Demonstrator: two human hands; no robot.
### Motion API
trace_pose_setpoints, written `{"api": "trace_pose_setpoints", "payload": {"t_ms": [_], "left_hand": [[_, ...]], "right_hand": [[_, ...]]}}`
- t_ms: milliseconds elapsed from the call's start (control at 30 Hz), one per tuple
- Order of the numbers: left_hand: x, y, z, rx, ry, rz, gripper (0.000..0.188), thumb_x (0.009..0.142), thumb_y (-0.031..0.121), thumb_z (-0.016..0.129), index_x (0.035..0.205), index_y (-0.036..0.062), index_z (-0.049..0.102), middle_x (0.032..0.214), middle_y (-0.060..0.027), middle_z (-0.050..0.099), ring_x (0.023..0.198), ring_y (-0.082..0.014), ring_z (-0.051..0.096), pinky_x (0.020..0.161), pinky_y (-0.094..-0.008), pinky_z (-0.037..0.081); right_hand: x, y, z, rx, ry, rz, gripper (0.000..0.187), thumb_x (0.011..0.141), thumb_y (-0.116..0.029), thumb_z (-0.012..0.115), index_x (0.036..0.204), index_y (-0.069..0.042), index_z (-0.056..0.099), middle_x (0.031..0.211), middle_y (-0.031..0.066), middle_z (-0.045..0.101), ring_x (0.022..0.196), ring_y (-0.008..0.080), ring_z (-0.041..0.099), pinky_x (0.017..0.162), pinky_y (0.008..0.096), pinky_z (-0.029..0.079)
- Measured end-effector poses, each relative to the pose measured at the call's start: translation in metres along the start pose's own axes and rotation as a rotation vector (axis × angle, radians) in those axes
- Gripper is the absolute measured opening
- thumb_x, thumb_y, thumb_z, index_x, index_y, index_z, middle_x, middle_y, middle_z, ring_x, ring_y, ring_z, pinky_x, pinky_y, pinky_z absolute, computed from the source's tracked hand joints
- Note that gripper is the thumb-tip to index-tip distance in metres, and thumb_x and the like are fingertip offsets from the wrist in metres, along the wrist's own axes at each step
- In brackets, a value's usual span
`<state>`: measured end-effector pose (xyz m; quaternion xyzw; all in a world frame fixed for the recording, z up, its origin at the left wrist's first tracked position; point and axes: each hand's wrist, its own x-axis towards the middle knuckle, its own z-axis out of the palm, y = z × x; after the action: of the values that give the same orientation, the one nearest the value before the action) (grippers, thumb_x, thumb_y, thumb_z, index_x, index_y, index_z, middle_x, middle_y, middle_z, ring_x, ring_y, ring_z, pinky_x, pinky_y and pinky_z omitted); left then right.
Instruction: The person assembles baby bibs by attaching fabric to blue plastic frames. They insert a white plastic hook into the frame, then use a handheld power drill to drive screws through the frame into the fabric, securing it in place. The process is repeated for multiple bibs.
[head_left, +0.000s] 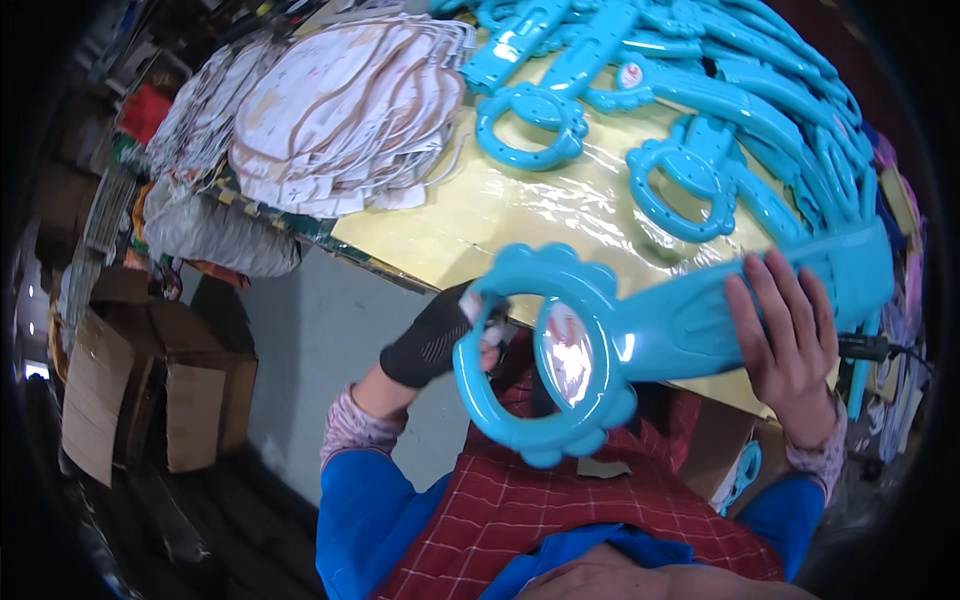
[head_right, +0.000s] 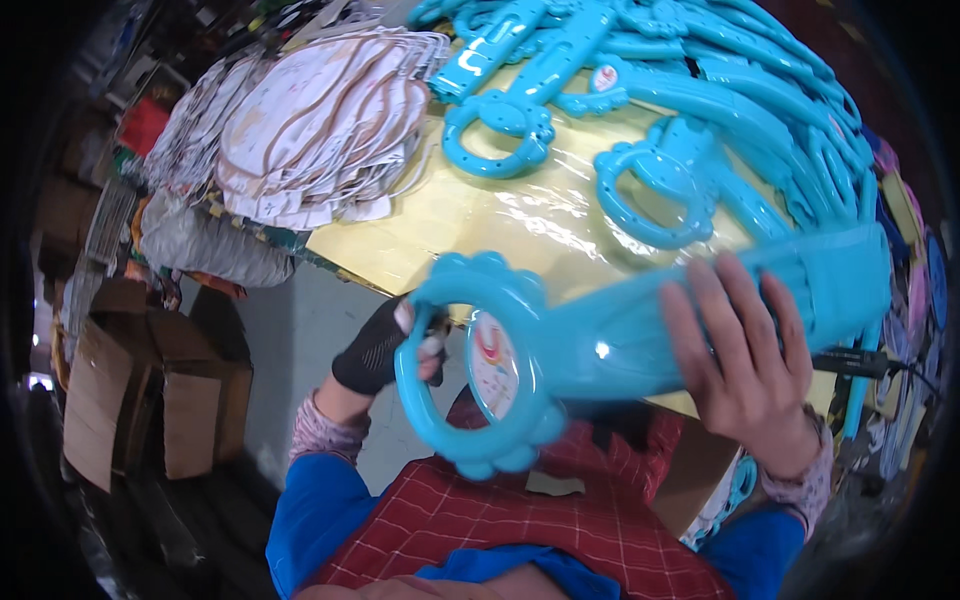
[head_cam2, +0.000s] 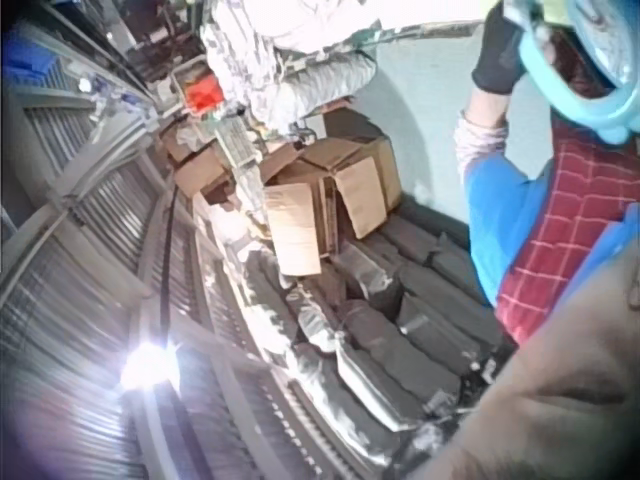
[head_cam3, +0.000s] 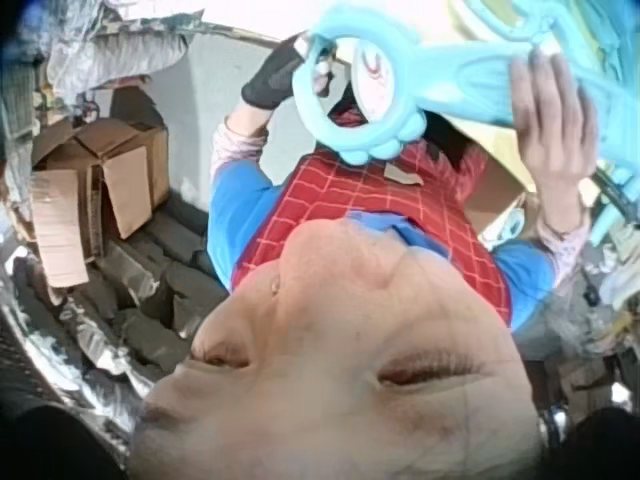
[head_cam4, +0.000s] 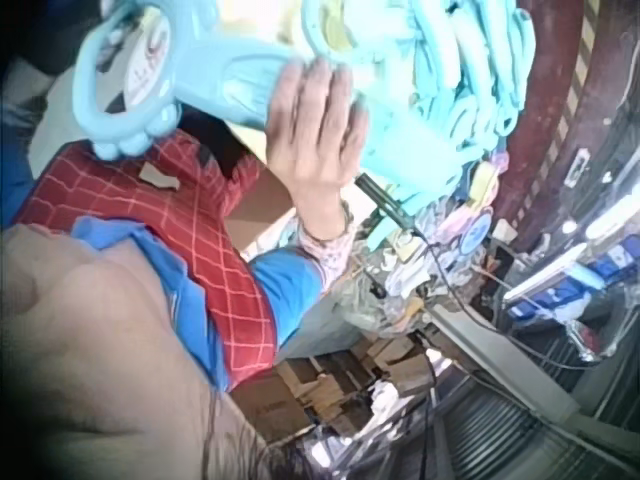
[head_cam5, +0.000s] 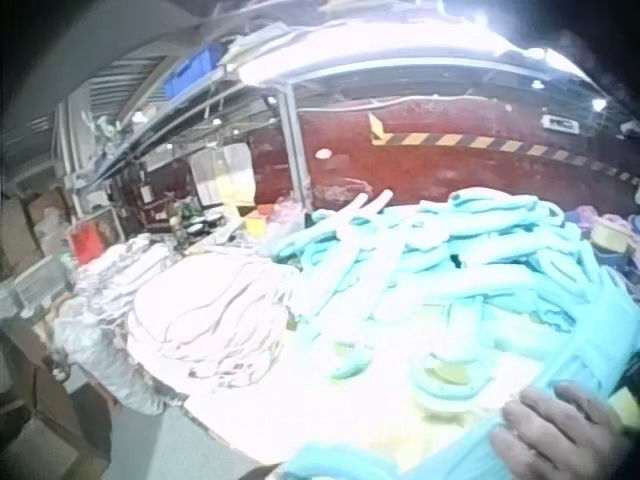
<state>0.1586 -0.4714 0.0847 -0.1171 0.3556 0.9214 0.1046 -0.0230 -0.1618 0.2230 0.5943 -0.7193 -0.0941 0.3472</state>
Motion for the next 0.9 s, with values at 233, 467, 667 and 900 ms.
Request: {"api": "trace_pose_setpoints", "payload": {"t_ms": [233, 467, 667, 900], "left_hand": [[0.058, 0.156, -0.112, 2.054, 1.107, 1.063, 0.031, 0.088, 0.019, 0.065, 0.115, 0.0029, 0.064, 0.107, -0.0168, 0.068, 0.102, -0.0364, 0.065, 0.089, -0.0409, 0.052], [0.03, 0.231, -0.189, 2.406, 1.036, 0.727, 0.037, 0.09, 0.031, 0.06, 0.112, 0.0034, 0.067, 0.117, -0.0206, 0.066, 0.107, -0.0362, 0.063, 0.094, -0.0462, 0.05], [0.074, 0.116, -0.012, 1.518, 0.582, 0.983, 0.045, 0.09, 0.013, 0.067, 0.13, -0.0059, 0.057, 0.122, -0.0178, 0.066, 0.108, -0.0216, 0.065, 0.092, -0.0315, 0.051], [0.115, -0.103, 0.141, 2.044, -0.031, 0.875, 0.039, 0.084, 0.015, 0.07, 0.123, 0.0108, 0.068, 0.064, -0.007, 0.059, 0.053, -0.0235, 0.06, 0.05, -0.0365, 0.046]], "right_hand": [[-0.1, 0.002, -0.007, 0.841, -0.257, 0.755, 0.037, 0.075, -0.012, 0.074, 0.106, 0.002, 0.06, 0.093, 0.0138, 0.068, 0.076, 0.0243, 0.066, 0.073, 0.0345, 0.051], [-0.255, -0.03, 0.055, 1.589, -0.059, 1.421, 0.058, 0.081, -0.038, 0.074, 0.12, 0.002, 0.058, 0.1, 0.0021, 0.063, 0.089, 0.0121, 0.057, 0.079, 0.0277, 0.047], [-0.295, -0.065, 0.077, 1.79, 0.153, 1.53, 0.06, 0.097, -0.047, 0.056, 0.135, -0.001, 0.05, 0.117, 0.0057, 0.06, 0.1, 0.015, 0.058, 0.082, 0.0299, 0.048], [-0.23, -0.054, 0.093, 1.591, -0.039, 1.615, 0.045, 0.096, -0.043, 0.062, 0.106, 0.001, 0.065, 0.093, -0.0002, 0.063, 0.083, 0.0068, 0.055, 0.073, 0.0255, 0.047]]}}
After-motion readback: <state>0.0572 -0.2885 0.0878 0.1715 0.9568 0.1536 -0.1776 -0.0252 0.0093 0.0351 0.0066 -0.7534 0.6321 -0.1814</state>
